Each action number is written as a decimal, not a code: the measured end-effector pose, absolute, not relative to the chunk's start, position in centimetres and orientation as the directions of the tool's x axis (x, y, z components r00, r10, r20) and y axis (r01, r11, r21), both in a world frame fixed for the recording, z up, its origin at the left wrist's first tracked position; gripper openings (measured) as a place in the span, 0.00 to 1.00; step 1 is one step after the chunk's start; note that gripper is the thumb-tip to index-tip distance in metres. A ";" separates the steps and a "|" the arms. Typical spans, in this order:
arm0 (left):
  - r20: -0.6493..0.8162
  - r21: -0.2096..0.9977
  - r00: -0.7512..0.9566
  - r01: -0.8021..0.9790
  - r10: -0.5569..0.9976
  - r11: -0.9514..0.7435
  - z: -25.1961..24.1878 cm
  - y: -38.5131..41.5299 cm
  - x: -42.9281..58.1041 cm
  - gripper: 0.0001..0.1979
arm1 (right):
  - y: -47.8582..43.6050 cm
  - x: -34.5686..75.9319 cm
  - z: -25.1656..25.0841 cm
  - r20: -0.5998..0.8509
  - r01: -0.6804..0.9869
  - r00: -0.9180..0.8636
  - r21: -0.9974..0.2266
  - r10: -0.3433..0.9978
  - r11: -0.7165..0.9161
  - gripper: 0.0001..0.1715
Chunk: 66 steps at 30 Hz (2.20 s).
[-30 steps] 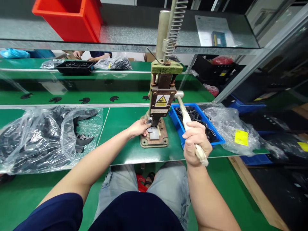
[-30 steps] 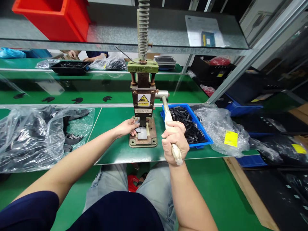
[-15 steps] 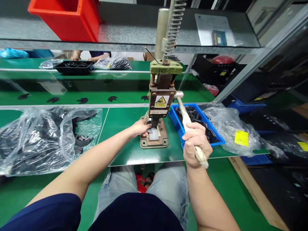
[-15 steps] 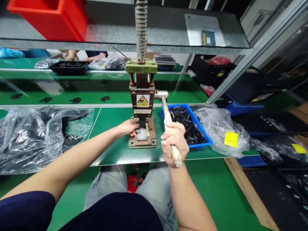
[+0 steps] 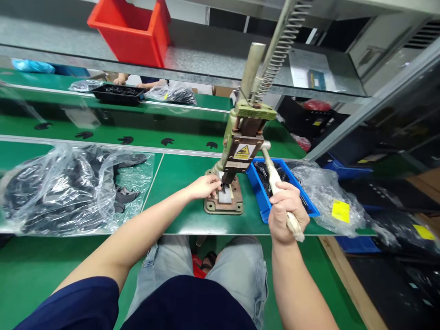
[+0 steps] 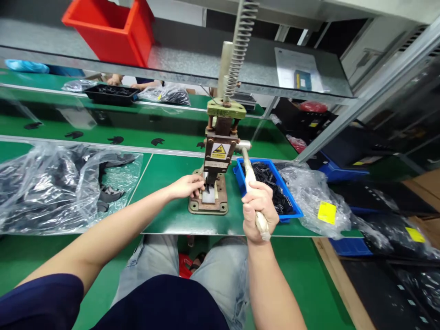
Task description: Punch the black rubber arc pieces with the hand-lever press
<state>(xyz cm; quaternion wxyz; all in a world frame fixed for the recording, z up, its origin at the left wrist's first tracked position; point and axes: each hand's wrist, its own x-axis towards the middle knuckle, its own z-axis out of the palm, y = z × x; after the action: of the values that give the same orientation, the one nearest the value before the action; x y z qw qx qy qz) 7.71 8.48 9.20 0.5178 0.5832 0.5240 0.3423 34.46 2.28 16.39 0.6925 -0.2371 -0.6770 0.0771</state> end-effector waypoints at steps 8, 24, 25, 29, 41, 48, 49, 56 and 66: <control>0.056 0.526 -0.098 0.849 0.994 0.054 9.8 4.4 -10.3 0.12 | 6.2 33.3 15.3 0.904 0.152 0.364 -0.295 0.224 0.943 0.28; -0.319 -0.026 -0.036 0.999 0.947 0.029 11.0 -2.7 -22.5 0.10 | 8.1 33.4 14.4 0.922 0.153 0.379 -0.153 0.084 0.976 0.41; -0.310 0.034 -0.033 0.998 0.950 0.045 11.3 -2.7 -22.4 0.08 | 7.9 33.3 14.5 0.924 0.160 0.373 -0.155 0.086 0.975 0.40; -0.215 0.297 -0.016 0.951 0.976 0.081 12.6 -2.1 -19.8 0.10 | 6.6 32.7 14.9 0.918 0.168 0.369 -0.222 0.148 0.960 0.33; -0.051 0.808 0.143 0.588 0.988 -0.043 6.7 2.7 0.3 0.12 | 3.4 33.4 15.9 0.926 0.205 0.142 -0.373 0.349 0.905 0.18; -0.054 0.878 0.020 0.478 0.998 0.038 5.8 2.6 1.0 0.14 | 3.4 33.3 15.9 0.929 0.194 0.153 -0.362 0.336 0.912 0.18; -0.018 0.866 -0.001 0.499 1.000 0.016 5.9 2.6 1.2 0.13 | 3.5 33.2 15.9 0.931 0.190 0.161 -0.354 0.327 0.916 0.18; -0.033 0.890 0.040 0.456 0.999 0.011 4.4 2.8 3.5 0.12 | 3.4 33.3 15.9 0.927 0.200 0.138 -0.371 0.349 0.907 0.17; -0.248 0.951 0.099 0.214 0.964 0.223 8.3 7.6 5.9 0.13 | 3.3 33.4 16.0 0.931 0.197 0.125 -0.361 0.342 0.911 0.17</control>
<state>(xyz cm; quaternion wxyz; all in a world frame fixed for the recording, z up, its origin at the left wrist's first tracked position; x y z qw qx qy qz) 5.85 7.57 8.29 0.5334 0.5147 0.5718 0.3516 33.40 3.31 16.01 0.7216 -0.2046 -0.6594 0.0502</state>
